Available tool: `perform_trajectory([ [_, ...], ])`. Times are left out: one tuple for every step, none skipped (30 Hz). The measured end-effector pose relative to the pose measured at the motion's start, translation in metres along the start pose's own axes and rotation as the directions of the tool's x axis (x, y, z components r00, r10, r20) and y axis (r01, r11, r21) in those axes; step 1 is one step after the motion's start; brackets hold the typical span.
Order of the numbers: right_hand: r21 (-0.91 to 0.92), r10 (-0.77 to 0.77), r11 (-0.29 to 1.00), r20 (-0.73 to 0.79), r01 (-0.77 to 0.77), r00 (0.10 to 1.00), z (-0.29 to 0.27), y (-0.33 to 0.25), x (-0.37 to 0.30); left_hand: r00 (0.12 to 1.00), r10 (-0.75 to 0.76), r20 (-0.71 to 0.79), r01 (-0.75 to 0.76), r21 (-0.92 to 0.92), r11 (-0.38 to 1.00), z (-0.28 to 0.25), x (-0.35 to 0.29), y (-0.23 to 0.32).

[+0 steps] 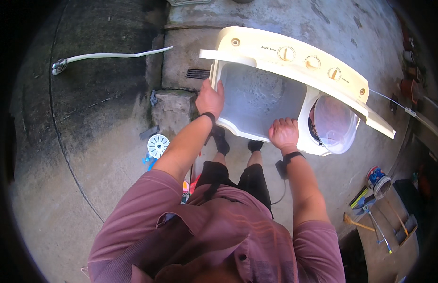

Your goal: Transferring clothes from the wash basin to the spin dryer of a portable washing machine.

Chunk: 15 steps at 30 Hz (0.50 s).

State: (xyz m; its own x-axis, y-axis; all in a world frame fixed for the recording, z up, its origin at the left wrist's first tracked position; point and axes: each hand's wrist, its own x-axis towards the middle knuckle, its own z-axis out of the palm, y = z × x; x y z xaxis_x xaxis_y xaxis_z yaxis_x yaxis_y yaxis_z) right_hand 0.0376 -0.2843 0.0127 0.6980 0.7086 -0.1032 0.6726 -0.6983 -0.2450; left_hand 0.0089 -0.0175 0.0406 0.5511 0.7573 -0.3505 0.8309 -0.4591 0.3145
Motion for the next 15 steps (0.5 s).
perform_trajectory([
  [0.014,0.002,1.000,-0.004,-0.001,1.000,0.0002,0.0004,0.0001,1.000,0.000,-0.006,0.000,-0.002,1.000,-0.0003,-0.0002,0.0016],
  [0.028,0.003,1.000,-0.008,-0.003,1.000,0.0002,0.0008,0.0000,1.000,0.002,-0.003,-0.002,-0.004,1.000,-0.0008,-0.0008,0.0029],
  [0.025,0.007,1.000,-0.008,-0.007,1.000,0.0000,0.0013,-0.0005,1.000,-0.011,0.005,0.011,-0.005,1.000,-0.0015,-0.0015,0.0039],
  [0.030,0.009,1.000,-0.006,-0.008,1.000,-0.0017,0.0001,0.0000,1.000,-0.024,0.013,0.024,-0.004,1.000,-0.0020,-0.0017,0.0035],
  [0.035,0.011,0.999,-0.005,-0.011,1.000,-0.0029,-0.0010,0.0002,1.000,-0.021,0.016,0.022,-0.006,1.000,-0.0016,-0.0013,0.0027],
  [0.032,0.015,0.999,-0.004,-0.015,1.000,-0.0030,-0.0016,0.0005,1.000,-0.020,0.007,0.020,-0.005,1.000,-0.0011,-0.0008,0.0017],
  [0.032,0.013,0.999,-0.004,-0.013,1.000,-0.0031,-0.0013,0.0010,1.000,-0.017,-0.001,0.017,-0.004,1.000,-0.0006,-0.0004,0.0017],
  [0.032,0.011,0.999,-0.004,-0.011,1.000,-0.0034,-0.0009,0.0010,1.000,-0.012,0.005,0.012,-0.007,1.000,0.0000,-0.0003,0.0016],
  [0.027,0.019,0.999,-0.003,-0.019,1.000,-0.0040,-0.0003,0.0002,1.000,-0.011,-0.003,0.011,0.002,1.000,0.0008,-0.0004,0.0016],
  [0.033,0.016,0.999,-0.011,-0.015,1.000,-0.0036,-0.0004,0.0000,1.000,-0.010,-0.014,0.010,0.011,1.000,0.0016,0.0004,0.0009],
  [0.040,0.014,0.999,-0.019,-0.013,1.000,-0.0031,-0.0003,-0.0002,1.000,-0.003,-0.008,0.003,0.008,1.000,0.0027,0.0009,0.0004],
  [0.034,0.021,0.999,-0.019,-0.020,1.000,-0.0024,-0.0002,-0.0002,1.000,-0.004,-0.012,0.004,0.007,1.000,0.0040,0.0013,0.0000],
  [0.036,0.021,0.999,-0.010,-0.020,1.000,-0.0026,-0.0005,0.0004,1.000,-0.007,-0.018,0.007,0.007,1.000,0.0052,0.0021,-0.0013],
  [0.037,0.020,0.999,-0.001,-0.020,1.000,-0.0030,-0.0009,0.0009,0.999,-0.002,-0.038,0.003,0.020,1.000,0.0063,0.0032,-0.0025],
  [0.033,0.026,0.999,0.000,-0.026,1.000,-0.0030,-0.0015,0.0013,0.999,0.003,-0.034,-0.002,0.018,1.000,0.0074,0.0043,-0.0040],
])
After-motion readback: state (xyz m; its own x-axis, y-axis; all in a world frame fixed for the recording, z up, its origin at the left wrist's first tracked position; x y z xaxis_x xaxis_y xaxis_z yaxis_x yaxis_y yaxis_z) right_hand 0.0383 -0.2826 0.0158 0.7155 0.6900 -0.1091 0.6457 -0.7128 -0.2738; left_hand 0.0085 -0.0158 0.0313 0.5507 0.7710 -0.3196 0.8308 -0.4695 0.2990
